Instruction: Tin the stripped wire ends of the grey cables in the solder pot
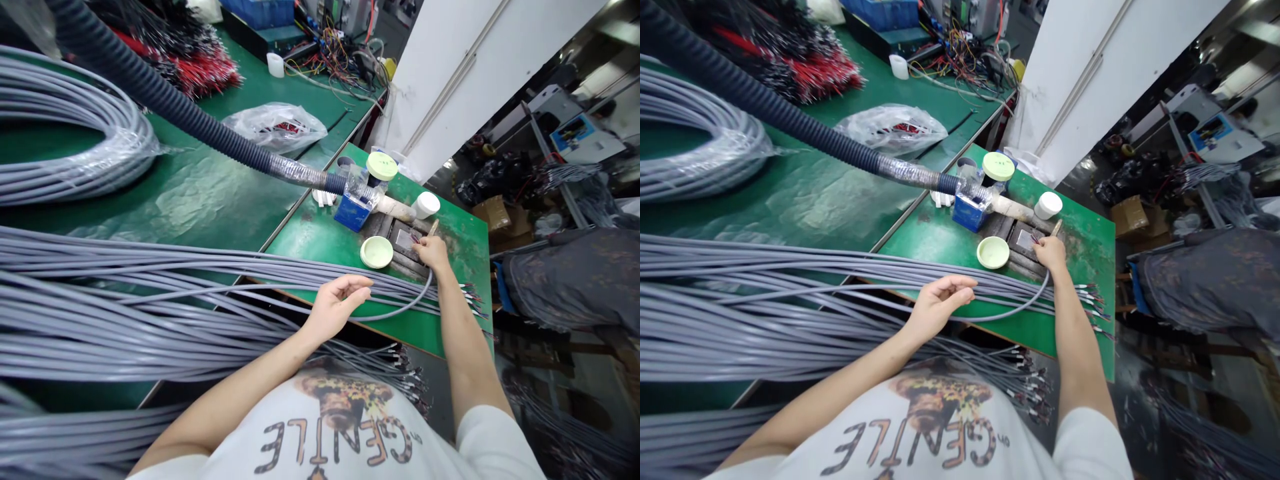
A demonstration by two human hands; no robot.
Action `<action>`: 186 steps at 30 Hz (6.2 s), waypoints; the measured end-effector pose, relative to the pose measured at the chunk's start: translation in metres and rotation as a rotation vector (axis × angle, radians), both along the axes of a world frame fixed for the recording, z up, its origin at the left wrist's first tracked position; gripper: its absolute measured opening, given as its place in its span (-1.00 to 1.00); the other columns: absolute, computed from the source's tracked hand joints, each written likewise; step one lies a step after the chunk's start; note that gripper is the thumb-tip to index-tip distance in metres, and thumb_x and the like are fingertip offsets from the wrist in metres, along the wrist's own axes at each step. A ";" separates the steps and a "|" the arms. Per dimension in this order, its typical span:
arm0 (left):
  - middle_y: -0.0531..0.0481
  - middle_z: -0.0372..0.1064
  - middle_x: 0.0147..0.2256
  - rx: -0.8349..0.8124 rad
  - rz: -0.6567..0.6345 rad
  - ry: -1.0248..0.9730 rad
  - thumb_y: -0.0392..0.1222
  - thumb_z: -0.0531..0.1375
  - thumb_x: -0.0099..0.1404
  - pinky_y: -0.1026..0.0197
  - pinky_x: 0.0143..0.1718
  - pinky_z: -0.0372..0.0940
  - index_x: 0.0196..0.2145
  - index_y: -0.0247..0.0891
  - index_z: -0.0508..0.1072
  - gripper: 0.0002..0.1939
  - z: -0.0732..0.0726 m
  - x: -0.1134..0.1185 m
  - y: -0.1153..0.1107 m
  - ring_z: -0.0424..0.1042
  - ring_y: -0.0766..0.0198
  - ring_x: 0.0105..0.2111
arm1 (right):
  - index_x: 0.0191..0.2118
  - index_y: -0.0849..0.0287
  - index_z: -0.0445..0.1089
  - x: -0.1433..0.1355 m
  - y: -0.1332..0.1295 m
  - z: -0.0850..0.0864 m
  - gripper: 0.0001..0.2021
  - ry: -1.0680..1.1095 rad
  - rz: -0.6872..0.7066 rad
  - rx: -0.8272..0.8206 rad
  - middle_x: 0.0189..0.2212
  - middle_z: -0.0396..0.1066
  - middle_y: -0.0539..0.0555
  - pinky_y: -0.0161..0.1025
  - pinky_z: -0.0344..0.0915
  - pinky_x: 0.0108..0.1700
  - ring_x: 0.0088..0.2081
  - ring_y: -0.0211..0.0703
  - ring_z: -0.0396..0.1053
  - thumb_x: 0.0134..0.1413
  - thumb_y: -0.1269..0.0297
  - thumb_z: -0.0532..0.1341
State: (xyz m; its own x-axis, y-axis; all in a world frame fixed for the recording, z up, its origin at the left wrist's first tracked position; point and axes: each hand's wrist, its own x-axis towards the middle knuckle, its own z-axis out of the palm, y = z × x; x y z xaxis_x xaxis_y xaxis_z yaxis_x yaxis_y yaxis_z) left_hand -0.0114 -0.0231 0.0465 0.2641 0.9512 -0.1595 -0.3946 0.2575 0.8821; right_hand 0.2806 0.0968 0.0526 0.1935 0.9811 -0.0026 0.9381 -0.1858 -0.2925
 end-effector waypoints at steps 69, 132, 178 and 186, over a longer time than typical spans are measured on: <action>-0.01 0.50 -0.51 -0.133 0.014 -0.122 -0.10 0.36 0.03 0.26 -0.32 0.32 -0.41 -0.35 0.57 -0.76 0.000 0.040 0.000 0.42 0.33 -0.48 | -0.41 0.18 0.34 -0.122 -0.130 0.036 -0.76 0.853 0.058 0.169 -0.66 0.24 -0.11 -0.39 0.12 -0.57 -0.65 -0.37 0.16 0.12 0.11 0.21; -0.04 0.44 -0.43 0.690 0.113 0.507 -0.19 0.16 0.30 0.19 -0.28 0.28 -0.21 -0.25 0.53 -0.82 -0.047 0.029 0.014 0.37 0.26 -0.40 | -0.56 0.22 0.40 -0.079 -0.119 0.067 -0.64 0.798 0.066 -0.078 -0.69 0.39 0.00 -0.41 0.07 -0.67 -0.73 -0.39 0.19 0.09 0.06 0.22; -0.14 0.46 -0.24 1.138 -0.219 0.951 -0.18 0.09 0.35 0.09 -0.26 0.14 -0.13 -0.25 0.48 -0.78 -0.043 0.043 -0.004 0.31 0.12 -0.22 | -0.63 0.11 0.43 0.038 -0.350 -0.003 -0.58 0.618 -0.548 -0.364 -0.63 0.45 0.14 -0.08 0.36 -0.46 -0.58 0.01 0.42 -0.03 -0.13 0.22; -0.17 0.37 -0.25 1.095 -0.372 1.190 -0.18 0.10 0.33 0.05 -0.21 0.12 -0.29 -0.32 0.40 -0.84 -0.027 0.073 -0.004 0.29 0.06 -0.18 | -0.12 0.21 0.44 -0.032 -0.309 -0.030 -0.57 1.178 -0.239 -0.493 -0.39 0.51 0.14 -0.24 0.36 -0.45 -0.49 -0.14 0.47 0.08 -0.07 0.18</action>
